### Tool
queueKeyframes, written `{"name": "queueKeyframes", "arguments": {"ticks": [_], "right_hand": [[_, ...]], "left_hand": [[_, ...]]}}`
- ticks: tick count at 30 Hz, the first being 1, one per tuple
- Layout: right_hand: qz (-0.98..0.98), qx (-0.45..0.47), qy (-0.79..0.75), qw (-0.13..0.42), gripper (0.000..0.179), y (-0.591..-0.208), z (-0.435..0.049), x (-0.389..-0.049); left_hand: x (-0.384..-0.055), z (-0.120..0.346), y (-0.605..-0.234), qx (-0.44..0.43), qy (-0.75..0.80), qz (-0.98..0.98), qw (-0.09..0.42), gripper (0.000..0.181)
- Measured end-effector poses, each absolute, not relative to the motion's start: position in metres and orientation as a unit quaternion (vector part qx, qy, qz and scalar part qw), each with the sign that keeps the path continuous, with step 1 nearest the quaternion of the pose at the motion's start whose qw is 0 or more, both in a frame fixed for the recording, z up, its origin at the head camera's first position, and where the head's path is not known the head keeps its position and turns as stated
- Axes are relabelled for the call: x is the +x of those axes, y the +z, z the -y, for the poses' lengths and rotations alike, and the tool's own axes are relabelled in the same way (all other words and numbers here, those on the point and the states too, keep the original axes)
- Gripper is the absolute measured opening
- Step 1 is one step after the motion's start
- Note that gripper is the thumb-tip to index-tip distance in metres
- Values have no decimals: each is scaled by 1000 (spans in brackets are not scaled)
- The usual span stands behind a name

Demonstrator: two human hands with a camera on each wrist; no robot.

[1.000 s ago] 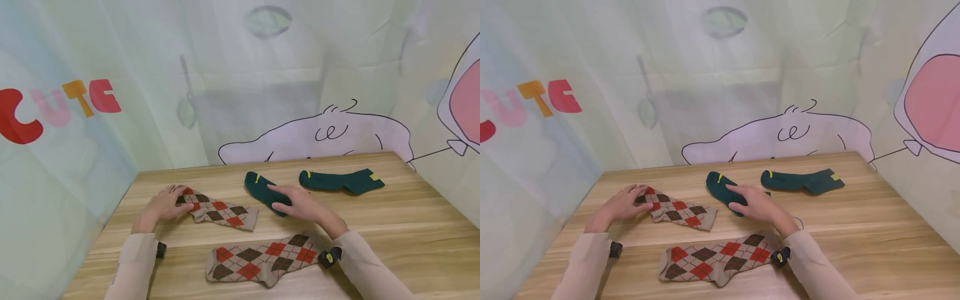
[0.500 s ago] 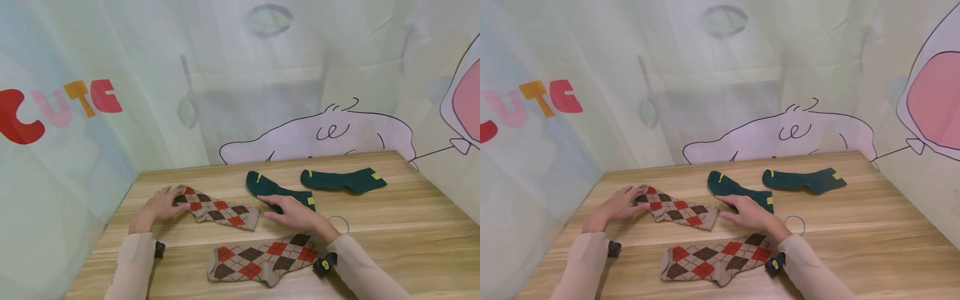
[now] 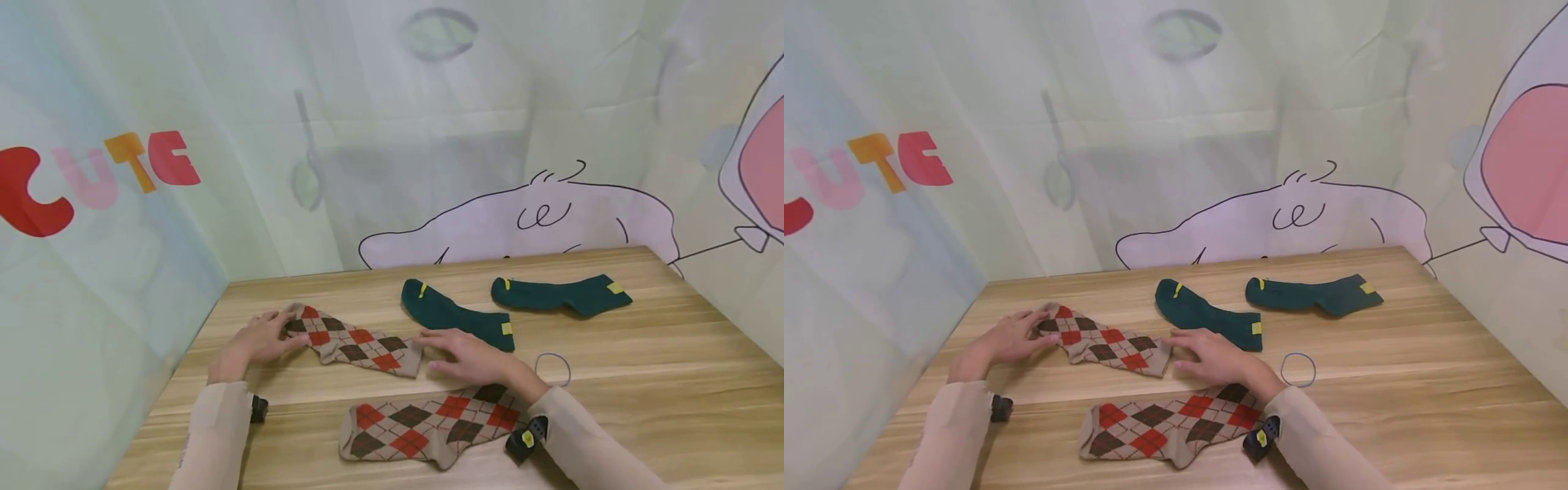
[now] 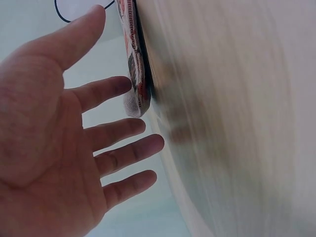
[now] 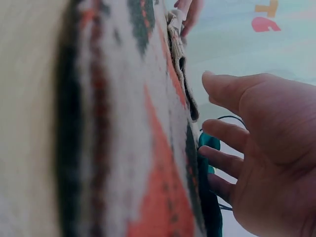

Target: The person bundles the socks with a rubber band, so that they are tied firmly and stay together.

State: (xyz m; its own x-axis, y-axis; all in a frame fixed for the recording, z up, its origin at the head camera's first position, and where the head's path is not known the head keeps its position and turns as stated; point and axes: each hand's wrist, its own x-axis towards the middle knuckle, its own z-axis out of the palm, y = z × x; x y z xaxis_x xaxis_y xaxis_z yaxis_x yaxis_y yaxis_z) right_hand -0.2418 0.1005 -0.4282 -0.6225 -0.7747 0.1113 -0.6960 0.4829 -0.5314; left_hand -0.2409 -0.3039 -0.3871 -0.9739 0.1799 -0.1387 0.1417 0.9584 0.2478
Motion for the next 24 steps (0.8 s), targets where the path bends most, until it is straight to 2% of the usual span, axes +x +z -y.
{"name": "queueKeyframes", "arguments": {"ticks": [16, 24], "right_hand": [[-858, -440, -251, 85, 40, -425, -101, -238], [-846, -428, -299, 108, 39, -425, -102, -240]], "left_hand": [[-242, 301, -387, 94, 122, -985, 77, 84], [-244, 300, -384, 107, 131, -984, 62, 76]]}}
